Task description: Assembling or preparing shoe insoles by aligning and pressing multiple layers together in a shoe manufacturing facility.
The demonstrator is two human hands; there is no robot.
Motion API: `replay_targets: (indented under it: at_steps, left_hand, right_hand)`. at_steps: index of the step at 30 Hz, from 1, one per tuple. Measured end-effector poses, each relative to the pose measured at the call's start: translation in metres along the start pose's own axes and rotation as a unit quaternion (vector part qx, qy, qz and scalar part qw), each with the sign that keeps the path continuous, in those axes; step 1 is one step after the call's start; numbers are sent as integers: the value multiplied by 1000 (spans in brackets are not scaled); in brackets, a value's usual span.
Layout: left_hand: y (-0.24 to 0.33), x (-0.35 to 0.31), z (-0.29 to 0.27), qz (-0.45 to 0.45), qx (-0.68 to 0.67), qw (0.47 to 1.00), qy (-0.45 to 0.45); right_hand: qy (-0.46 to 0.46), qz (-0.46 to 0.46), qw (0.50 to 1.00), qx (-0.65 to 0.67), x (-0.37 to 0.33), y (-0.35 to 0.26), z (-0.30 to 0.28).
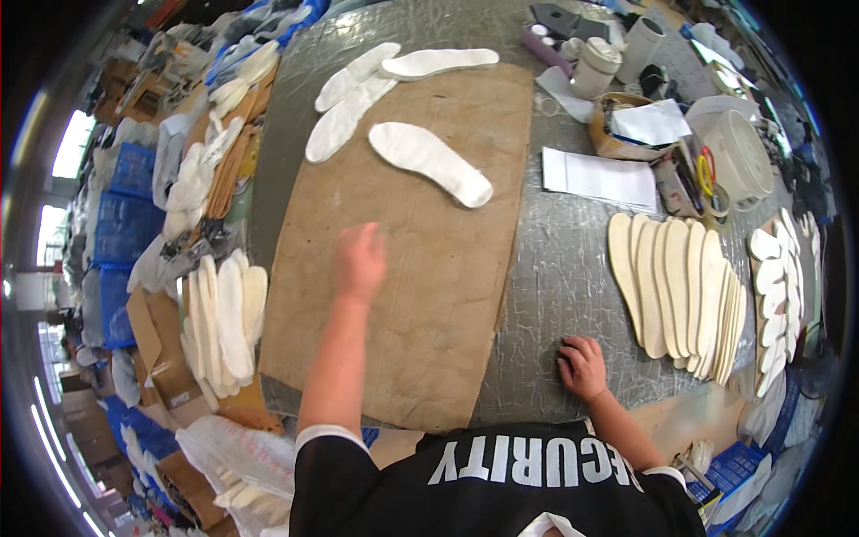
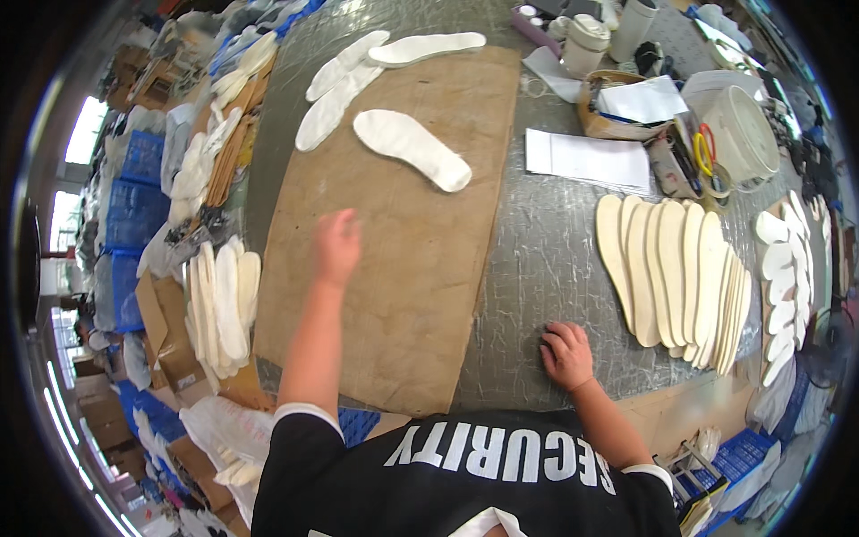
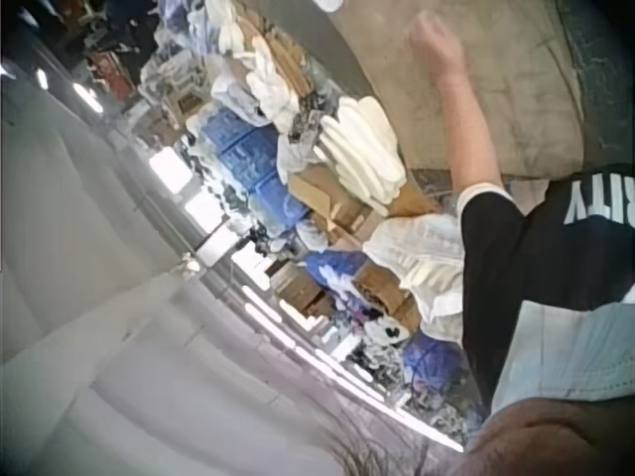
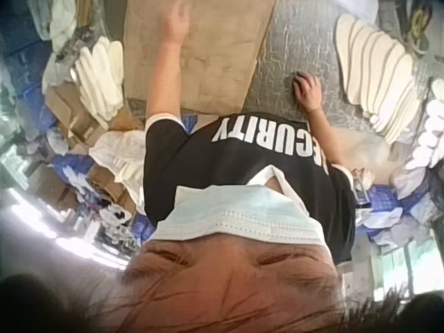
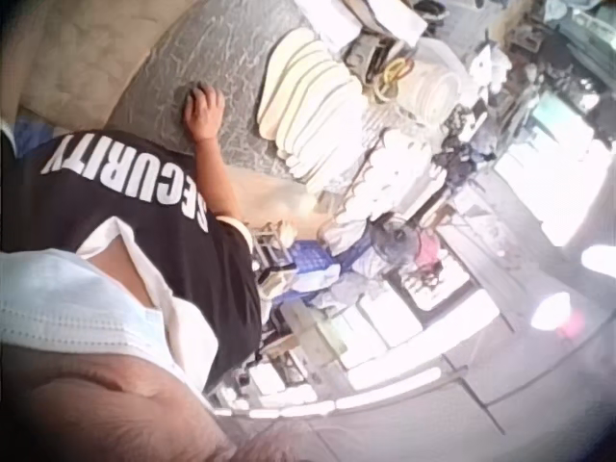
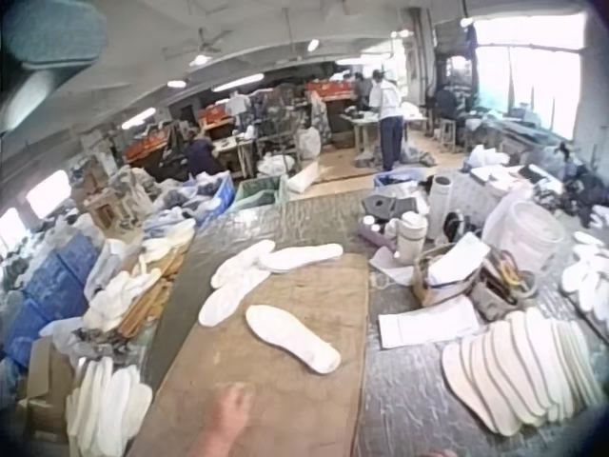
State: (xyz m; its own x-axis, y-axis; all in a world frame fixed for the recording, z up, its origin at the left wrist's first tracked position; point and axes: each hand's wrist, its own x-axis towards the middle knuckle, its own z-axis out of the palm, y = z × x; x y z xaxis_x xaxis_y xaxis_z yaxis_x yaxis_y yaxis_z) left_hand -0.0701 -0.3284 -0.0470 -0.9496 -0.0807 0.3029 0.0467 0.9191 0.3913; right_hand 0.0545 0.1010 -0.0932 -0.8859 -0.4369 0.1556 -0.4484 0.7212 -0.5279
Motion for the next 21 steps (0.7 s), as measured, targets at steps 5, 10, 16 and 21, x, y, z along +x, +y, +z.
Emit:
replay_targets:
  at_steps: [5, 10, 16, 21]
  left_hand:
    - [91, 59, 74, 195, 58, 978, -36]
    - [95, 70, 97, 191, 91, 977, -6]
    - [183, -24, 71, 341, -139, 928, -60]
    - [211, -147, 43, 478, -170, 810, -296]
  right_hand:
    - [27, 4, 1000, -11, 5, -6, 0]
    - [44, 17, 999, 6, 0, -5, 0]
    - [162, 89, 969, 165, -9, 11, 5]
    - [362, 304, 698, 537, -25, 12, -4]
